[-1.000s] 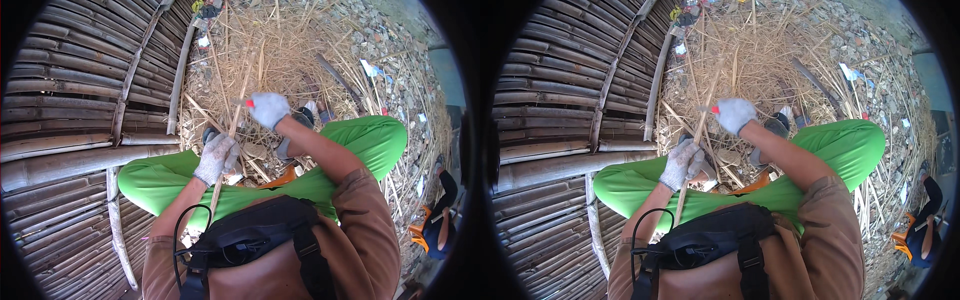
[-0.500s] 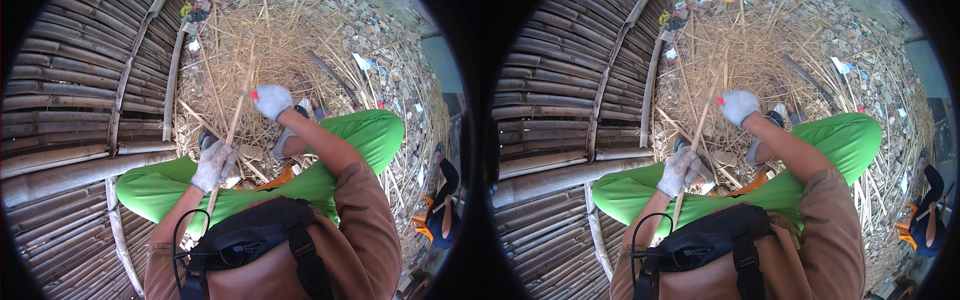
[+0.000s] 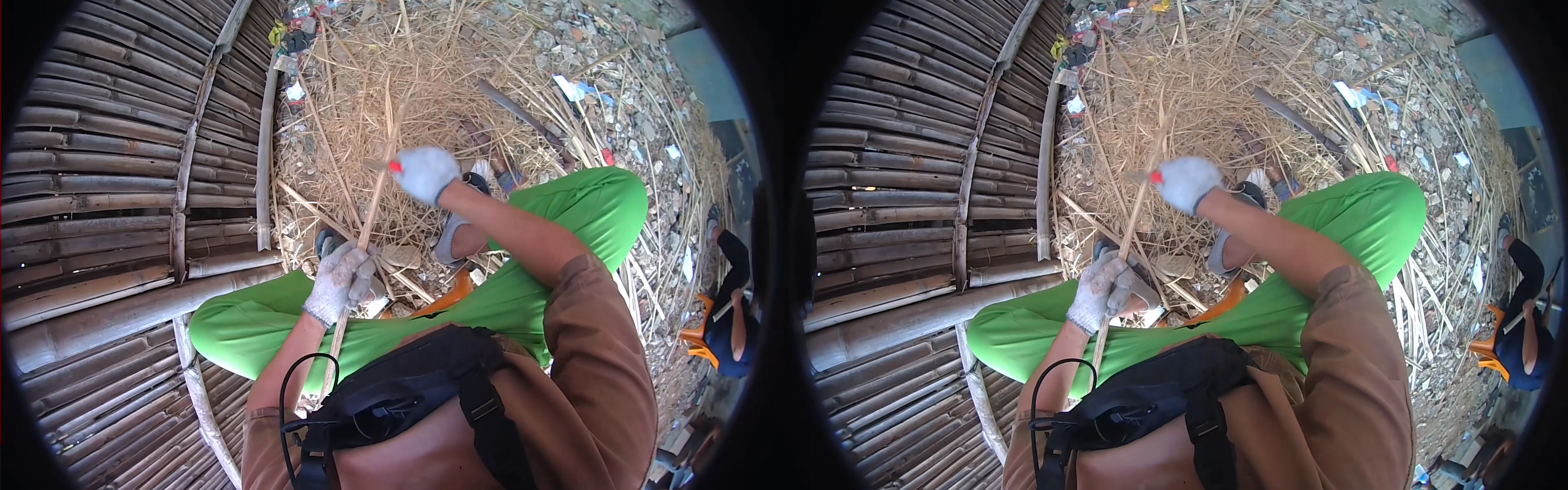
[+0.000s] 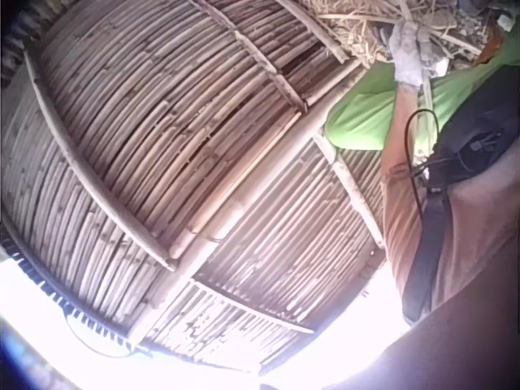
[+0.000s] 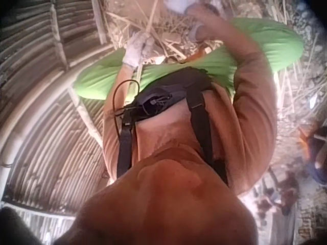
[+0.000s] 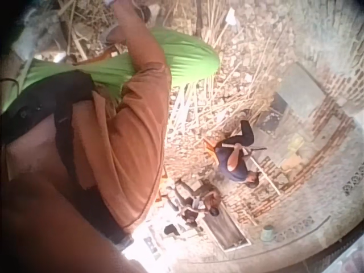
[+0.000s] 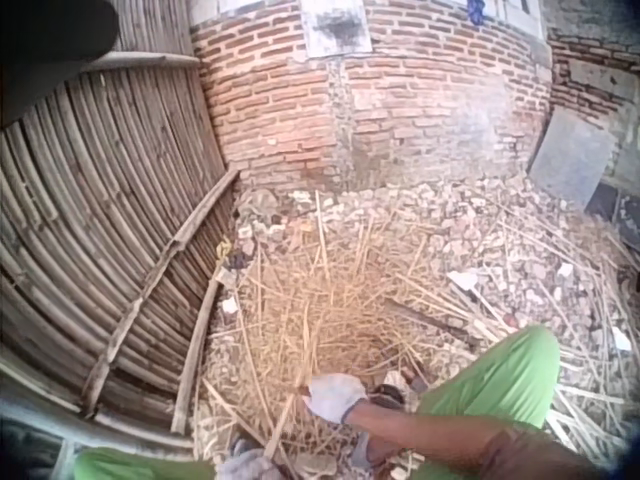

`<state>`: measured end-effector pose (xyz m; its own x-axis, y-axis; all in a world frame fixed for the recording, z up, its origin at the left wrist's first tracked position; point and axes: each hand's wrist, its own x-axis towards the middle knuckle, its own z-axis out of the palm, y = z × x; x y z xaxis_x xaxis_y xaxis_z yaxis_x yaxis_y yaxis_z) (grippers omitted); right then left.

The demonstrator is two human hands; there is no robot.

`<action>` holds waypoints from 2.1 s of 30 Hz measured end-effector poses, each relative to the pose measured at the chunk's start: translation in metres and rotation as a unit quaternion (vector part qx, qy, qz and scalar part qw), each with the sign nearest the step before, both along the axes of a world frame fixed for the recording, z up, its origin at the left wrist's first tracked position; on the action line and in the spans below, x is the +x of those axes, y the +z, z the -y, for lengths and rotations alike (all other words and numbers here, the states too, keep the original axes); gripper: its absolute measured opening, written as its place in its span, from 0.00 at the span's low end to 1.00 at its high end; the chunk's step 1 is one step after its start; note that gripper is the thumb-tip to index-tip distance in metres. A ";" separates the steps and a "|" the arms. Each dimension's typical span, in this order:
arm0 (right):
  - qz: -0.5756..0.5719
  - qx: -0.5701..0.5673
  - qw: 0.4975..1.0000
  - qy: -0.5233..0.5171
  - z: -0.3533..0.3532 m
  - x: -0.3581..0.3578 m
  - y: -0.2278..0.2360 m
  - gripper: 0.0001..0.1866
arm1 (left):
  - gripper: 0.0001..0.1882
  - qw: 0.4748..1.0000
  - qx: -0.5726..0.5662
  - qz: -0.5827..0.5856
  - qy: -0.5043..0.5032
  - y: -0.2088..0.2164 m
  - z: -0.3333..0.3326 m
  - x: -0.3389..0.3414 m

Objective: The person uses a small red knife to strip thin layers and shavings from a bamboo stick by hand, rotating the stick between their gloved hands.

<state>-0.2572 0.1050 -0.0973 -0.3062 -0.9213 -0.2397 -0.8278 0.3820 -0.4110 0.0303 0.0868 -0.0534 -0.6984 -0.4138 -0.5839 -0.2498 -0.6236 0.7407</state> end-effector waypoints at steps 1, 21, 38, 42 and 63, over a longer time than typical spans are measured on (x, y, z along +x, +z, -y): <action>0.006 -0.004 1.000 0.020 -0.007 0.021 -0.007 0.18 | 0.12 1.000 0.014 -0.001 0.014 0.000 0.001 -0.003; -0.089 0.032 0.964 -0.250 0.012 -0.176 -0.076 0.23 | 0.17 0.992 -0.065 -0.014 -0.106 0.019 -0.018 0.010; 0.006 -0.029 0.998 0.057 0.001 0.056 -0.002 0.18 | 0.18 0.995 -0.055 0.023 0.076 -0.016 0.016 0.001; 0.011 -0.038 0.995 0.090 -0.014 0.077 -0.001 0.16 | 0.17 0.994 -0.069 0.054 0.061 -0.020 0.013 0.007; -0.041 -0.038 0.997 -0.052 0.010 -0.005 -0.007 0.17 | 0.17 0.988 -0.148 0.052 -0.003 0.009 -0.008 -0.003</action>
